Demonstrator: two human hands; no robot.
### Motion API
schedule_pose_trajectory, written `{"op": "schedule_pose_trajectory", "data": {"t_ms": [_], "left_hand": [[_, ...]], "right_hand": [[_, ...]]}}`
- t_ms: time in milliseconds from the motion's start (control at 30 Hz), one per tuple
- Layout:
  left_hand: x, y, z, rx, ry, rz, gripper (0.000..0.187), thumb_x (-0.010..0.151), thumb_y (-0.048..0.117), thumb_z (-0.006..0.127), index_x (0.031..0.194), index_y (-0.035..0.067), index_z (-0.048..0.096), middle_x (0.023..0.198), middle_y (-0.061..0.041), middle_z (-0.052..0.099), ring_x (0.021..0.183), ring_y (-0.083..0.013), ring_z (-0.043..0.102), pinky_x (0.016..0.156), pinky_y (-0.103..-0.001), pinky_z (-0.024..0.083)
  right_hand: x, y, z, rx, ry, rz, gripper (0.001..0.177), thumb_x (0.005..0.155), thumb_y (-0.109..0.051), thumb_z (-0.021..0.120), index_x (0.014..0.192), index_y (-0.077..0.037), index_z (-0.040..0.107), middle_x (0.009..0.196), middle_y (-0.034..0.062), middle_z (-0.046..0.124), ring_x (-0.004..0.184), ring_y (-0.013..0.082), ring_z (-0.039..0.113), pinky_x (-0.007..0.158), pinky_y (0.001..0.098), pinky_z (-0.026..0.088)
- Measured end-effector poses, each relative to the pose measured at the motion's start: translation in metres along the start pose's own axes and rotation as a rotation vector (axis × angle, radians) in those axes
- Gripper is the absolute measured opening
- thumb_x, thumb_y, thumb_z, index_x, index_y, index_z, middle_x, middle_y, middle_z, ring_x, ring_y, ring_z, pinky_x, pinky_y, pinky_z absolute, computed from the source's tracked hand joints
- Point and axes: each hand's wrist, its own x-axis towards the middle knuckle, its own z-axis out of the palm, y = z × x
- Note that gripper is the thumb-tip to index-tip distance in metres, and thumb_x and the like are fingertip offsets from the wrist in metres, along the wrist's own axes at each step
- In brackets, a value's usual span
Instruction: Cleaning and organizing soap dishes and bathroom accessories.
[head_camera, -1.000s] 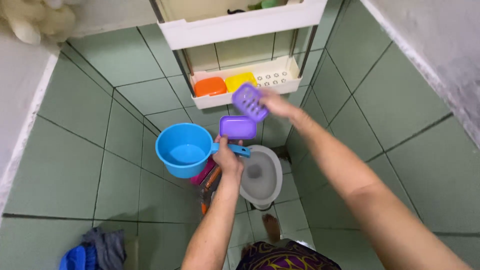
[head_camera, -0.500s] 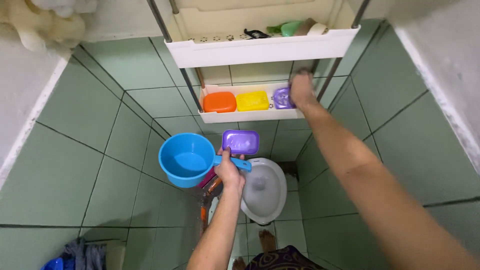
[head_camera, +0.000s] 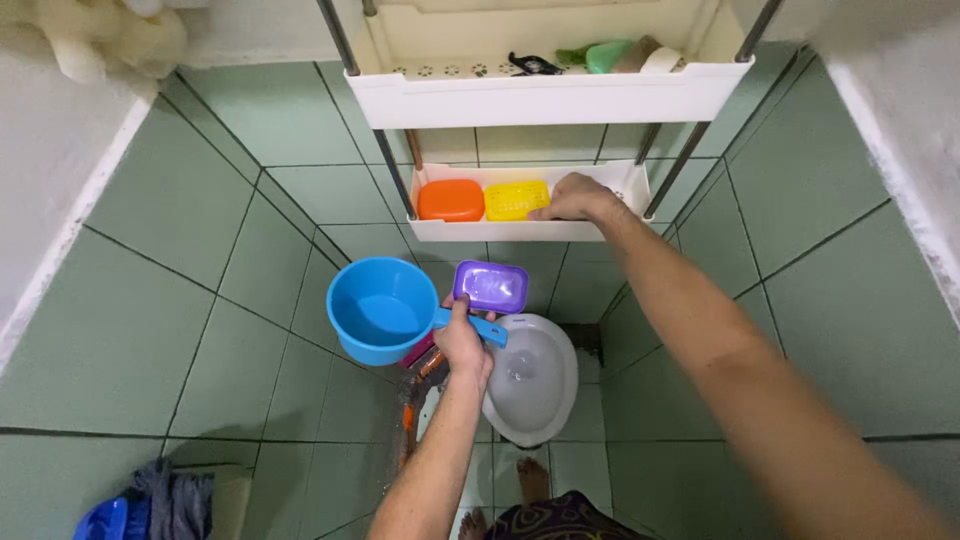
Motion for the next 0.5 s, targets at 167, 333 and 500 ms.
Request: {"op": "schedule_pose_trajectory", "data": {"t_ms": [167,333,500], "left_hand": [[0.004,0.002,-0.005,-0.011,-0.002,0.019,0.014,0.095,0.011,0.065,0.108,0.005,0.063,0.088,-0.007,0.063,0.076,-0.0172,0.063,0.058,-0.035,0.058],[0.008,-0.003,-0.013,0.015,-0.030,0.027,0.016,0.095,0.012,0.064,0.109,0.004,0.064,0.087,-0.007,0.064,0.075,-0.0183,0.064,0.059,-0.035,0.058],[0.001,0.008,-0.008,0.011,-0.031,0.001,0.017,0.093,0.012,0.065,0.109,0.007,0.064,0.088,-0.005,0.063,0.076,-0.0171,0.063,0.060,-0.036,0.059]], "right_hand": [[0.004,-0.017,0.002,-0.022,0.033,-0.062,0.069,0.061,-0.066,0.087,0.081,-0.001,0.075,0.091,0.0193,0.075,0.089,0.0333,0.072,0.081,0.0428,0.056],[-0.016,-0.032,-0.002,0.034,0.141,-0.033,0.068,0.057,-0.058,0.093,0.091,-0.004,0.072,0.094,0.0154,0.074,0.091,0.0315,0.071,0.081,0.0437,0.056],[-0.027,-0.027,-0.023,-0.004,0.134,0.003,0.065,0.061,-0.053,0.094,0.098,-0.005,0.072,0.098,0.0141,0.073,0.095,0.0312,0.071,0.085,0.0441,0.056]]}}
